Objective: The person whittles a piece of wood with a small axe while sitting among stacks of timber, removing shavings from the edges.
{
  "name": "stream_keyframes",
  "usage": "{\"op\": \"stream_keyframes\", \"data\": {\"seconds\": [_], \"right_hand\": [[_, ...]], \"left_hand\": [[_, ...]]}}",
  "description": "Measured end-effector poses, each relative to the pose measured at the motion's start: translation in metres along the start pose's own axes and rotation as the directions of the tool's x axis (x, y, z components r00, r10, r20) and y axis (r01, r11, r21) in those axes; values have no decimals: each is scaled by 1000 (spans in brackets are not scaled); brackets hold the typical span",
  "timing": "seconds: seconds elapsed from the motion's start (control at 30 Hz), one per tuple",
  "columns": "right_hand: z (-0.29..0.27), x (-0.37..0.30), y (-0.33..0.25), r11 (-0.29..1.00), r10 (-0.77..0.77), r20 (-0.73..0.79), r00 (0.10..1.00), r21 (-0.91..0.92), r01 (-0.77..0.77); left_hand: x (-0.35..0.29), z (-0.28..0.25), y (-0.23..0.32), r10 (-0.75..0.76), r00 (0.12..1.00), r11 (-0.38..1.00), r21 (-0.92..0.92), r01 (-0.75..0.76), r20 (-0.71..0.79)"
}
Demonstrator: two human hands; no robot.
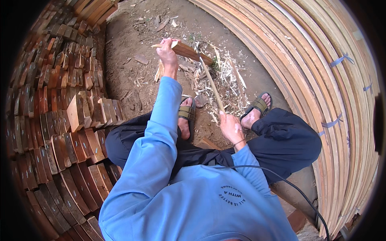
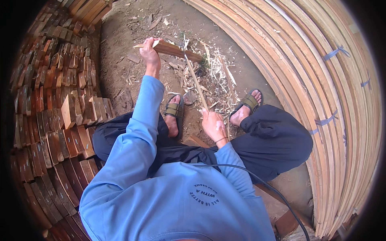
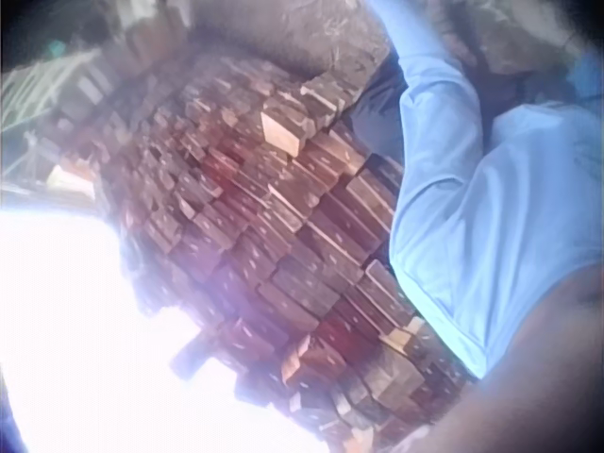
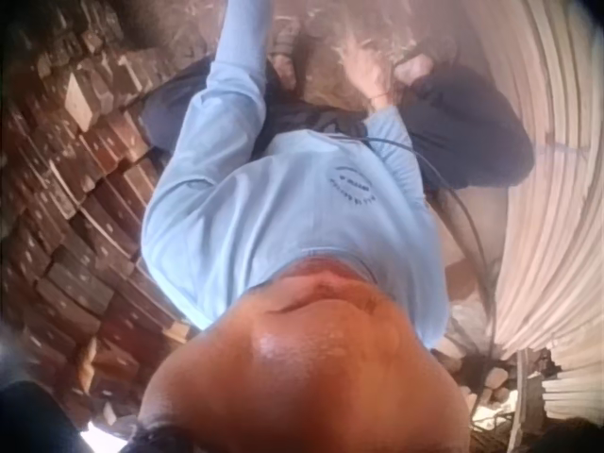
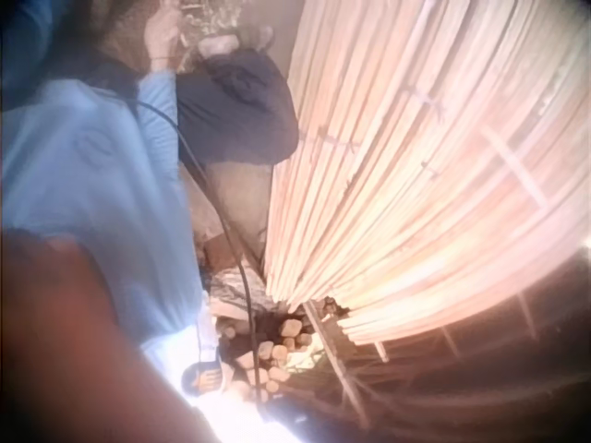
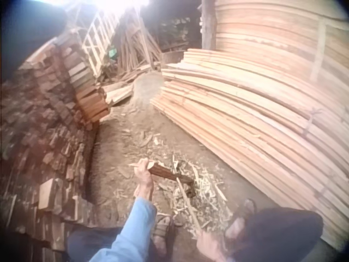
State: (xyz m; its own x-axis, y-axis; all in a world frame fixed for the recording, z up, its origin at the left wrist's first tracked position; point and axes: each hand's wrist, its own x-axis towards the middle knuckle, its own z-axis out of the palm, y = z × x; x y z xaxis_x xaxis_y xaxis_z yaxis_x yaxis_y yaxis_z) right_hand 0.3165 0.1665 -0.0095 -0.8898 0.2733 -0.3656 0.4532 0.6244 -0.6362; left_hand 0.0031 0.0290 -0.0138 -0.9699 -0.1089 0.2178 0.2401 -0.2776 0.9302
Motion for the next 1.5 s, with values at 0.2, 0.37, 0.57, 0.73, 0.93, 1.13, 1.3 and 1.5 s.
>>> {"op": "stream_keyframes", "data": {"seconds": [0.2,0.37,0.57,0.73,0.93,1.13,1.3,1.5], "right_hand": [[-45,-25,-50,977,-21,-84,996,211,38],[1,-4,-3,985,135,-53,989,112,-129],[-15,-19,-19,955,-13,-254,967,285,88],[5,-6,-2,999,-22,-30,999,41,23],[-14,-22,-12,996,33,23,999,77,-34],[-58,-32,-51,924,-4,-208,978,372,83],[8,2,5,995,-69,-98,993,67,76],[-59,-19,-47,984,-57,-180,982,155,86]], "left_hand": [[-1,-6,-7,-4,1000,999,33,4,-3],[-1,-1,1,11,1000,1000,27,-10,-26],[-3,-1,4,-12,999,1000,16,12,-38],[2,3,6,29,999,995,96,-27,-29],[-12,14,3,24,1000,993,120,-22,-14],[-2,2,2,97,995,979,181,-92,-18],[7,3,-4,57,997,985,168,-47,-61],[0,4,-3,87,996,976,203,-84,-5]]}}
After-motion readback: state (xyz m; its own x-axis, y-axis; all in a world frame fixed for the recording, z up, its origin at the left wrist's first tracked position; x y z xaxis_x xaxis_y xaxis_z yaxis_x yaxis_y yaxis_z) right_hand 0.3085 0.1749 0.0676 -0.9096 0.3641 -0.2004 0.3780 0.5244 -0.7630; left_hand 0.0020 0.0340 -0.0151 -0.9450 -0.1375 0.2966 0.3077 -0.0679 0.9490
